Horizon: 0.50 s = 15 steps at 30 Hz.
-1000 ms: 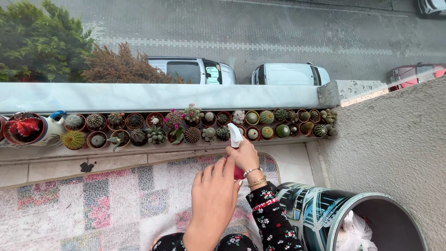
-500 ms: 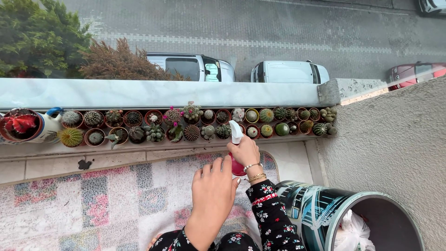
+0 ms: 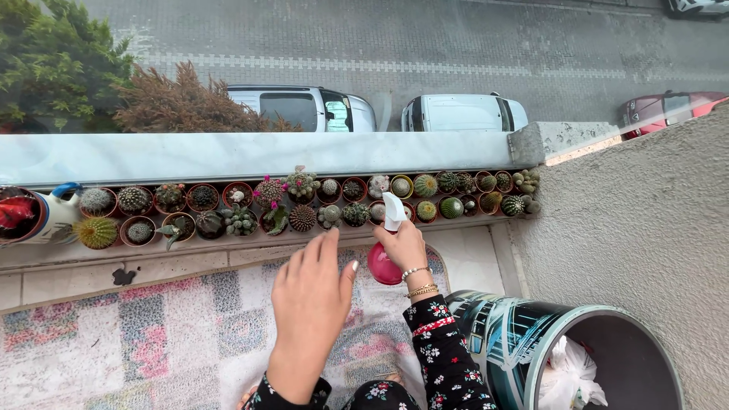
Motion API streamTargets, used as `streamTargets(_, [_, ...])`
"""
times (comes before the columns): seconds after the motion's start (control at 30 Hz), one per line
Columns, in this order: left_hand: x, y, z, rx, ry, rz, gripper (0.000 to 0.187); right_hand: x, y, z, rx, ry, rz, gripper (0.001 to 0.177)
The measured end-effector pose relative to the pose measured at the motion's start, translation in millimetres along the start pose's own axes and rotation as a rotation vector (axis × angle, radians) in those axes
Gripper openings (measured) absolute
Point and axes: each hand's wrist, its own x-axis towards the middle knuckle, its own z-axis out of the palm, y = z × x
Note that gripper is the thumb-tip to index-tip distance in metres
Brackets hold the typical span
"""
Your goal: Watering various cacti and flowers in pots on a balcony using a spray bottle.
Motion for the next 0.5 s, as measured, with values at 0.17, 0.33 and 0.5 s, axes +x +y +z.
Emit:
streamTargets(0.17, [13, -13, -6, 0.148, 0.295, 0.096, 0.048, 12, 17, 5, -0.024, 0.041, 0.071, 0.044])
streamTargets(0.33, [3, -16, 4, 0.094, 0.199, 0.067, 0.051, 4, 12, -3, -0.01, 0.028, 0.068, 0.046])
streamTargets(0.5, [2, -16, 12, 0.092, 0.009, 0.007, 0.054, 8, 19, 1, 0.021, 0.021, 0.054, 0.045])
